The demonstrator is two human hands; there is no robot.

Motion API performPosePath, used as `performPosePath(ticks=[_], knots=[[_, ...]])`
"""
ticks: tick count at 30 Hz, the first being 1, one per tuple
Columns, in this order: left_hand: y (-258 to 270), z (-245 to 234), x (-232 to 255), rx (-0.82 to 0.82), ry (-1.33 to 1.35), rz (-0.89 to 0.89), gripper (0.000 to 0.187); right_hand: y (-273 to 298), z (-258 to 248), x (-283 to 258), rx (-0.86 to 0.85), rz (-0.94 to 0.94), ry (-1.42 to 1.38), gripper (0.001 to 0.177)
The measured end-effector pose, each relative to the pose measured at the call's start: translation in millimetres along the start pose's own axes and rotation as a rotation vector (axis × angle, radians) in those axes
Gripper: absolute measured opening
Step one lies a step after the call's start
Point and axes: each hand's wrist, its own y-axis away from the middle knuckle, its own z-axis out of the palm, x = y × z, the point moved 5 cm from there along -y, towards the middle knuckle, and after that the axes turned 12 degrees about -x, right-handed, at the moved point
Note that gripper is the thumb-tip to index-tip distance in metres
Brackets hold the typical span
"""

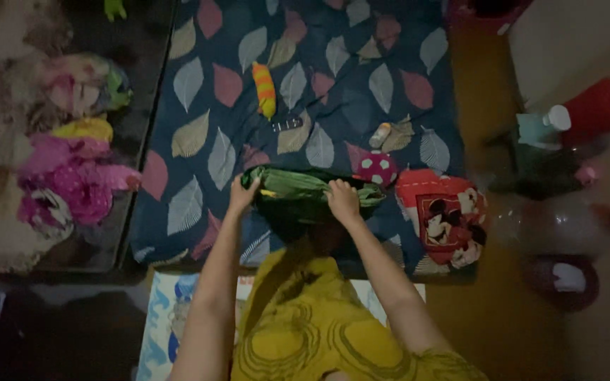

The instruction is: The recorder is putting pillowcases on pillows on a bed.

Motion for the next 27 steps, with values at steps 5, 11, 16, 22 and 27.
performPosePath(ticks=[5,11,16,22,27], knots=[[0.6,7.9,-7.8,0.010,-0.099,0.168,0.079,-16.5,22.9,-24.2,0.077,-0.052,0.182,0.031],[11.1,13.0,-25.0,-0.002,-0.111,0.076,0.060,-3.2,41.4,-72.9,0.002,-0.187,0.252,0.051],[34.3,7.3,-44.5,0.028,-0.127,0.043,0.041,-29.3,121.3,-31.8,-0.132,-0.104,0.061,0.029],[35.0,25.7,-61.6,0.040,-0.028,-0.102,0.045,-9.3,148.8,-23.8,-0.265,0.261,-0.182,0.035],[50.5,33.3,-78.8,-0.035,0.264,-0.197,0.047,39.0,96.5,-54.2,-0.087,0.296,-0.239,0.033]])
